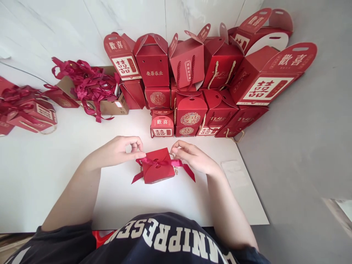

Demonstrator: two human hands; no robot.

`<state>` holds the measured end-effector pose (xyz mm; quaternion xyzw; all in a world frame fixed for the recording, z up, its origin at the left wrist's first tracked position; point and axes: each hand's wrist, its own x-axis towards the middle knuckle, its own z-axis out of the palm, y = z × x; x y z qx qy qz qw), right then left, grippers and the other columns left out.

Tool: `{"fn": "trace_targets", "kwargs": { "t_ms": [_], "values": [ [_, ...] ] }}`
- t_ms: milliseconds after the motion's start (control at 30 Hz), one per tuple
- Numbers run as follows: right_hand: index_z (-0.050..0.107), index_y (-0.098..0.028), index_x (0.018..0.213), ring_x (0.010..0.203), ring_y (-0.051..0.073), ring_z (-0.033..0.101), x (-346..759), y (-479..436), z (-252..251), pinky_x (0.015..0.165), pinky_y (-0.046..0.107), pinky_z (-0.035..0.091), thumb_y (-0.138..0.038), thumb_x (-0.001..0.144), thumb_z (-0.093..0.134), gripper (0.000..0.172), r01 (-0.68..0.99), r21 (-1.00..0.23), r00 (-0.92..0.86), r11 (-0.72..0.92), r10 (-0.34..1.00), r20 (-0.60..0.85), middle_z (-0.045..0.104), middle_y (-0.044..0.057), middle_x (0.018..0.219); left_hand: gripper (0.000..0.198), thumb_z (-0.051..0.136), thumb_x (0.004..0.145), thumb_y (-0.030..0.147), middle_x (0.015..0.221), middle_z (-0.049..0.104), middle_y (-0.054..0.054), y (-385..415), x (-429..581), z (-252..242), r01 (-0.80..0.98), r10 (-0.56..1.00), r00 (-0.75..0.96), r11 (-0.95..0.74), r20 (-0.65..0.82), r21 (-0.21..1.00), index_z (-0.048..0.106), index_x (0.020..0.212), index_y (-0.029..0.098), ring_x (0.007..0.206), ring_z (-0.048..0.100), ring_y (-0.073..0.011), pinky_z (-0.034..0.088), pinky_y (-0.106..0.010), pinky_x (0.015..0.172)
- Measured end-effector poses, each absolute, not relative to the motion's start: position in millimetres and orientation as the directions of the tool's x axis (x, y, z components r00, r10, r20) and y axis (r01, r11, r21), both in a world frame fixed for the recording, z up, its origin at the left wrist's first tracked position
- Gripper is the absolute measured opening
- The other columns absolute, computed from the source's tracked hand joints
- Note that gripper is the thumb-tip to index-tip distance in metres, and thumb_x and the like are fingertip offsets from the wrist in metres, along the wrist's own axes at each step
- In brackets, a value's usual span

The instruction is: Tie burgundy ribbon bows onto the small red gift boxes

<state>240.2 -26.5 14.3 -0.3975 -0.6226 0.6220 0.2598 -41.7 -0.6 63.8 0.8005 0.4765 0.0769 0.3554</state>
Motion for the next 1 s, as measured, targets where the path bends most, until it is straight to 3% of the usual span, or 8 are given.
{"fn": "trace_targets", "kwargs": {
  "t_ms": [133, 367, 467, 533, 667, 833, 933, 1000],
  "values": [
    [0.053, -0.018, 0.073, 0.057, 0.011, 0.046, 224.6, -30.2, 14.7, 0.055, 0.025, 0.036, -0.053, 0.092, 0.051, 0.04, 0.344, -0.939, -0.548, -0.01, 0.81, -0.209, 0.051, -0.003, 0.064, 0.046, 0.059, 0.077, 0.065, 0.097, 0.066, -0.004, -6.3, -33.0, 59.0, 0.805, 0.849, 0.504, -0.395, -0.16, 0.443, 0.062, 0.089, 0.02, 0.084, 0.059, -0.0201, 0.041, -0.028, 0.071],
    [0.06, -0.019, 0.078, 0.053, 0.01, 0.044, 220.6, -34.7, 17.0, 0.053, 0.024, 0.037, -0.039, 0.09, 0.057, 0.023, 0.409, -0.907, -0.533, 0.102, 0.834, -0.147, 0.052, -0.004, 0.063, 0.05, 0.057, 0.074, 0.07, 0.06, 0.063, 0.0, -5.7, -39.6, 48.4, 0.864, 0.788, 0.433, -0.225, -0.438, 0.45, 0.059, 0.065, 0.02, 0.056, 0.053, -0.0161, 0.036, -0.027, 0.058],
    [0.059, -0.019, 0.078, 0.055, 0.009, 0.043, 219.1, -34.2, 14.6, 0.053, 0.023, 0.036, -0.035, 0.089, 0.057, 0.019, 0.417, -0.895, -0.522, 0.157, 0.848, -0.094, 0.053, -0.004, 0.065, 0.054, 0.058, 0.074, 0.069, 0.05, 0.058, 0.002, -8.9, -39.8, 47.9, 0.871, 0.795, 0.442, -0.269, -0.416, 0.412, 0.056, 0.051, 0.02, 0.049, 0.046, -0.0133, 0.04, -0.033, 0.081],
    [0.057, -0.019, 0.078, 0.056, 0.01, 0.043, 218.4, -33.8, 12.5, 0.053, 0.022, 0.035, -0.033, 0.089, 0.058, 0.017, 0.427, -0.887, -0.519, 0.176, 0.851, -0.081, 0.052, -0.004, 0.065, 0.062, 0.057, 0.073, 0.069, 0.04, 0.047, 0.004, -12.1, -37.5, 49.4, 0.869, 0.776, 0.461, -0.299, -0.43, 0.394, 0.047, 0.04, 0.019, 0.042, 0.036, -0.0098, 0.033, -0.041, 0.098],
    [0.054, -0.02, 0.078, 0.055, 0.009, 0.044, 219.1, -33.8, 9.6, 0.053, 0.021, 0.035, -0.031, 0.087, 0.059, 0.016, 0.448, -0.876, -0.516, 0.176, 0.852, -0.093, 0.05, -0.005, 0.062, 0.07, 0.056, 0.074, 0.068, 0.031, 0.032, 0.006, -16.3, -32.9, 53.3, 0.871, 0.744, 0.469, -0.298, -0.476, 0.391, 0.032, 0.032, 0.018, 0.039, 0.026, -0.0068, 0.021, -0.048, 0.108],
    [0.046, -0.021, 0.077, 0.047, 0.01, 0.054, 220.9, -39.4, 13.8, 0.048, 0.021, 0.04, -0.035, 0.09, 0.055, 0.022, 0.397, -0.917, -0.642, 0.044, 0.727, -0.243, 0.057, -0.005, 0.058, 0.05, 0.059, 0.077, 0.055, 0.037, 0.039, 0.006, -13.0, -31.7, 50.7, 0.824, 0.714, 0.508, -0.238, -0.482, 0.515, 0.054, 0.043, 0.019, 0.041, 0.03, -0.009, 0.04, -0.034, 0.082],
    [0.046, -0.021, 0.076, 0.046, 0.011, 0.057, 222.2, -43.1, 19.4, 0.048, 0.022, 0.044, -0.038, 0.09, 0.057, 0.025, 0.359, -0.933, -0.726, 0.015, 0.633, -0.269, 0.06, -0.004, 0.058, 0.039, 0.059, 0.081, 0.048, 0.047, 0.046, 0.005, -9.7, -30.2, 47.8, 0.765, 0.764, 0.53, -0.243, -0.369, 0.596, 0.06, 0.055, 0.019, 0.047, 0.035, -0.0092, 0.038, -0.028, 0.068],
    [0.047, -0.021, 0.078, 0.047, 0.01, 0.055, 223.9, -43.0, 21.5, 0.049, 0.021, 0.043, -0.04, 0.09, 0.056, 0.025, 0.344, -0.939, -0.677, 0.019, 0.697, -0.234, 0.06, -0.004, 0.058, 0.038, 0.056, 0.084, 0.048, 0.054, 0.049, 0.005, -7.1, -29.6, 46.9, 0.72, 0.785, 0.539, -0.242, -0.305, 0.65, 0.057, 0.06, 0.018, 0.051, 0.037, -0.0091, 0.036, -0.026, 0.064]
  ]
}}
